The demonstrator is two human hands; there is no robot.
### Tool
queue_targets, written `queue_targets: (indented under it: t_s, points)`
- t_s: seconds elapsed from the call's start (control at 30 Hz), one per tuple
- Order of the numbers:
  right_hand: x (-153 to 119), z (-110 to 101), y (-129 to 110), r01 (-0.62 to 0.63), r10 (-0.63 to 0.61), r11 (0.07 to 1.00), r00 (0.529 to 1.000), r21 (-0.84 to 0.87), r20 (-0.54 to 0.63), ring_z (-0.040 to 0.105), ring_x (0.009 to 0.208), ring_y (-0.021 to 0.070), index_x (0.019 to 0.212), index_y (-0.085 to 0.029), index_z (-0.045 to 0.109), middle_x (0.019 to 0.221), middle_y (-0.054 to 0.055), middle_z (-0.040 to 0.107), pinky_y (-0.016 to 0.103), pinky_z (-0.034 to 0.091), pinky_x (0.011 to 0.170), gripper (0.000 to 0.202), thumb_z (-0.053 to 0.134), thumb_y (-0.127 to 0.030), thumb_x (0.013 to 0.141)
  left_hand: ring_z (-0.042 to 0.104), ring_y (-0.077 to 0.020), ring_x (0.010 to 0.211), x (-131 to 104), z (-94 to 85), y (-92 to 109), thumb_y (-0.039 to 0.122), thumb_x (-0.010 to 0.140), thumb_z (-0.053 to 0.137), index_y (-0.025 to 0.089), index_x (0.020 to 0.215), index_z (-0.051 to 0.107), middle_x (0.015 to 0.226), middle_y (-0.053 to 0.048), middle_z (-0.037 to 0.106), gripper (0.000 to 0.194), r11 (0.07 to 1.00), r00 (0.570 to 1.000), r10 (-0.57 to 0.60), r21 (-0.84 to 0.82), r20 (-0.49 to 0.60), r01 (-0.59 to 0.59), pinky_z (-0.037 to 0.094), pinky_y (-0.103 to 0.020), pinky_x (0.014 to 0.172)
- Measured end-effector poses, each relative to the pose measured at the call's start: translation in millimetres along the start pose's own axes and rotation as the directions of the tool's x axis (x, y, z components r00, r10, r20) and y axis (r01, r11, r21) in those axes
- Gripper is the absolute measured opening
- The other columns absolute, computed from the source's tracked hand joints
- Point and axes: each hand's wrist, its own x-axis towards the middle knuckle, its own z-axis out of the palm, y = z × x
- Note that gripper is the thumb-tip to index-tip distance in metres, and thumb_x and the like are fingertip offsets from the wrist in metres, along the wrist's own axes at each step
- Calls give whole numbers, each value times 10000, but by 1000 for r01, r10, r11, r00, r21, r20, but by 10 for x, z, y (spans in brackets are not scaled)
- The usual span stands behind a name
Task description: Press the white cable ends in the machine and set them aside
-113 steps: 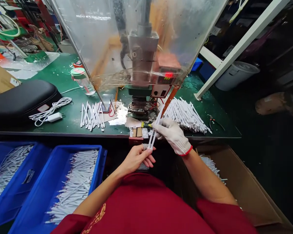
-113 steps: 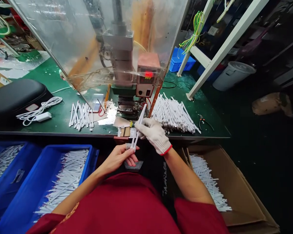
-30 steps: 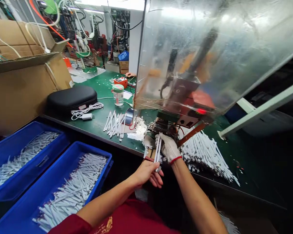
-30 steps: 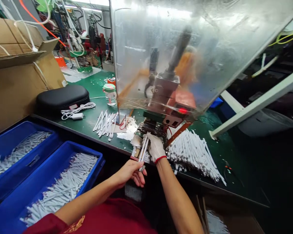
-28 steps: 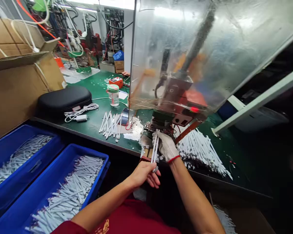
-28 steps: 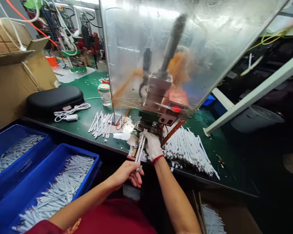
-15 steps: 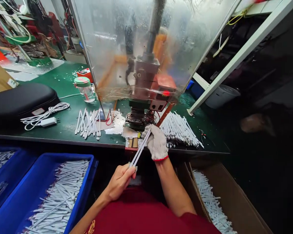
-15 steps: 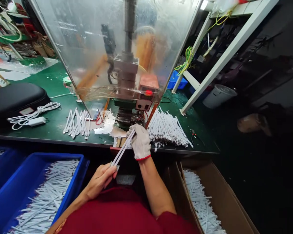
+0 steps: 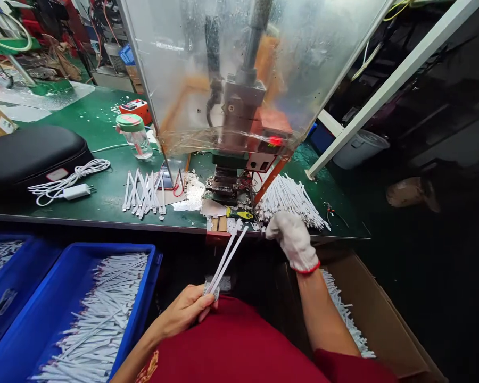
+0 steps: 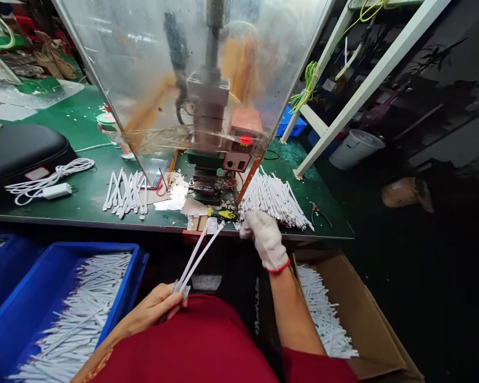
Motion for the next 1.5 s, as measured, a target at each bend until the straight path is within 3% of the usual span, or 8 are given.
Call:
queue_targets:
  t_s: [0.17, 0.27, 0.4, 0.53, 0.67, 0.77, 0.97, 1.5]
  points:
    - [-309, 233, 479, -92, 120, 992, 909, -88, 398, 587, 628, 145, 944, -177, 700, 751, 48, 640, 254, 458, 573, 345, 642, -484, 798, 317, -75, 409, 183, 56, -61, 585, 920, 414, 156, 844, 591, 489, 55, 417, 471, 997, 999, -31, -77, -34, 28, 196, -208, 421]
    - [-380, 424, 554, -108, 118, 993, 859, -49, 498, 569, 627, 125, 988, -177, 705, 798, 50, 647, 230, 439, 564, 403, 610, -529, 814, 308, -68, 406, 302, 113, -77, 586, 918, 418, 146, 864, 591, 486, 57, 424, 476, 992, 998, -30, -126, -55, 23, 200, -200, 420]
    - [-286, 587, 385, -78, 102, 994, 905, -73, 412, 478, 543, 88, 867, -159, 704, 678, 16, 580, 192, 346, 475, 354, 625, -500, 818, 292, -56, 366, 466, 162, -28, 614, 892, 447, 144, 850, 575, 466, 63, 434, 488, 977, 995, -46, -213, -83, 28, 189, -191, 395]
    - [38, 698, 227, -37, 64, 997, 904, -73, 423, 448, 503, 75, 752, -152, 655, 634, 5, 556, 183, 302, 435, 341, 640, -489, 806, 306, -47, 339, 651, 148, 141, 613, 885, 452, 145, 844, 569, 466, 63, 454, 485, 975, 986, -19, -220, -165, -18, 201, -175, 373]
    - [429, 828, 287, -73, 68, 997, 887, -6, 457, 411, 439, 63, 694, -161, 558, 548, -29, 502, 180, 292, 407, 388, 664, -525, 772, 328, -40, 333, 839, 104, 313, 600, 883, 460, 145, 842, 563, 465, 67, 457, 469, 964, 954, -8, -257, -301, -73, 201, -154, 357]
    - [610, 897, 427, -160, 134, 987, 868, 15, 479, 397, 407, 60, 724, -160, 545, 529, -40, 490, 177, 288, 386, 401, 663, -541, 764, 348, -40, 324, 919, 53, 365, 609, 868, 476, 138, 879, 575, 471, 65, 473, 482, 949, 951, -42, -309, -306, -58, 215, -144, 344]
    - [652, 945, 570, -180, 159, 983, 905, 18, 394, 416, 407, 58, 702, -160, 528, 540, -35, 496, 170, 306, 377, 436, 666, -572, 743, 413, -56, 321, 910, -76, 351, 596, 858, 499, 115, 946, 606, 485, 37, 539, 501, 952, 983, -70, -306, -167, 16, 316, -145, 342]
    - [714, 946, 607, -201, 159, 977, 904, 67, 398, 444, 396, 66, 706, -164, 540, 548, -25, 533, 172, 334, 364, 429, 672, -570, 742, 386, -57, 294, 935, -101, 396, 590, 845, 514, 113, 804, 621, 411, 27, 522, 491, 939, 976, -98, -342, -196, 26, 314, -146, 337]
